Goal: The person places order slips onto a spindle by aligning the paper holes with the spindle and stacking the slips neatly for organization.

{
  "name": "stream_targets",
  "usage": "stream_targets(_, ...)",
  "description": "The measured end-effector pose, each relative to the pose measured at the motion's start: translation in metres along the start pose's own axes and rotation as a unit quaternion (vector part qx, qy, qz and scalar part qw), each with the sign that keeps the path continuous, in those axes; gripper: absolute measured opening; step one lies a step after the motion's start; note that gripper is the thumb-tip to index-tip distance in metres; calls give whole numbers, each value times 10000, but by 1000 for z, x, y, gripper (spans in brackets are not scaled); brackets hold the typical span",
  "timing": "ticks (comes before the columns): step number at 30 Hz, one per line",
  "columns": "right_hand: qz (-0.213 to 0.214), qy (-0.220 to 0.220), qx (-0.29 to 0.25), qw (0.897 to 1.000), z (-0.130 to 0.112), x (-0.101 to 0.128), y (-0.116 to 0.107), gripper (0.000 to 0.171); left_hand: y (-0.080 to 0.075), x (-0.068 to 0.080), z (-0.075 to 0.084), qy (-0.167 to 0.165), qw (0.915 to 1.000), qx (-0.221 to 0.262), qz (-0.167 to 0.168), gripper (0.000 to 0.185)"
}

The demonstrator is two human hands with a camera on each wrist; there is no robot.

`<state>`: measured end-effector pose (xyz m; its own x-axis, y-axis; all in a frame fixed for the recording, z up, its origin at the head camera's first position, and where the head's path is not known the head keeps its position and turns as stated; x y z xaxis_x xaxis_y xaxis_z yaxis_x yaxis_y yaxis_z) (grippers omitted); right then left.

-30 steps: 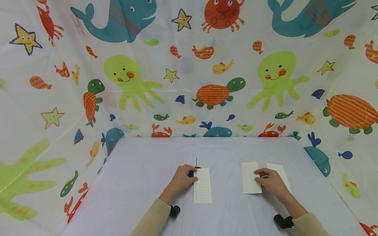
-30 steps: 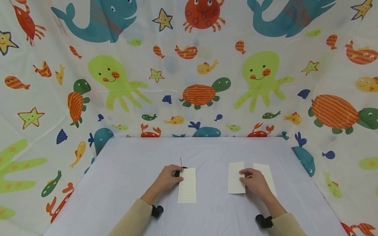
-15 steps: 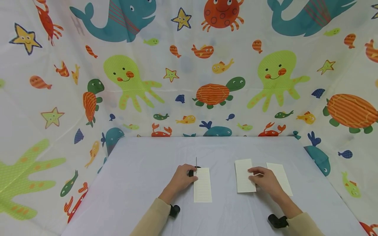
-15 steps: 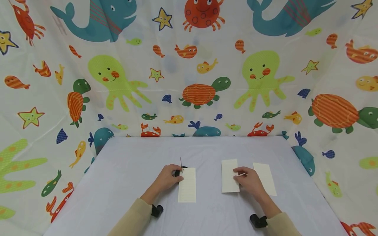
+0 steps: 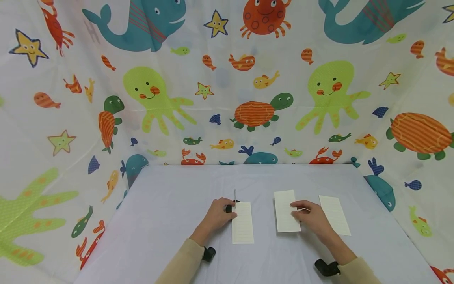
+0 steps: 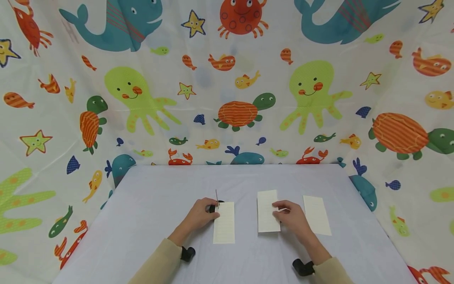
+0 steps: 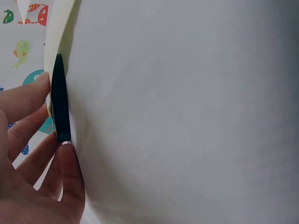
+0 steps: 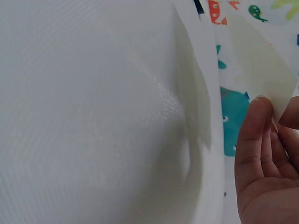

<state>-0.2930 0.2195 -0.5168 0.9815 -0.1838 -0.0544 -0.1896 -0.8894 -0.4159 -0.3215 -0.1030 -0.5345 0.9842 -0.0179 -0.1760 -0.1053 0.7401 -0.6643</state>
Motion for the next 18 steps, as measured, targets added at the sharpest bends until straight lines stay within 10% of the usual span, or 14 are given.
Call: stream_targets(18, -162, 6, -660, 9977, -22, 6, 21, 33, 0, 1, 1, 48, 10000, 24, 9, 34)
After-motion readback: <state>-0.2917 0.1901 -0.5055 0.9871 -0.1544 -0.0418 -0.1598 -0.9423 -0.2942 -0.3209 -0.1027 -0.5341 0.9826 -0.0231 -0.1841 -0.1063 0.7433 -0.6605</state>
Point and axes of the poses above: each hand's wrist, its own x-axis away from the middle knuckle, its own y-axis out of the palm, z = x × y, the point moved 9 cm from there along -x, towards the middle knuckle, and after that the axes turned 13 degrees about z, right-handed, at the moved point
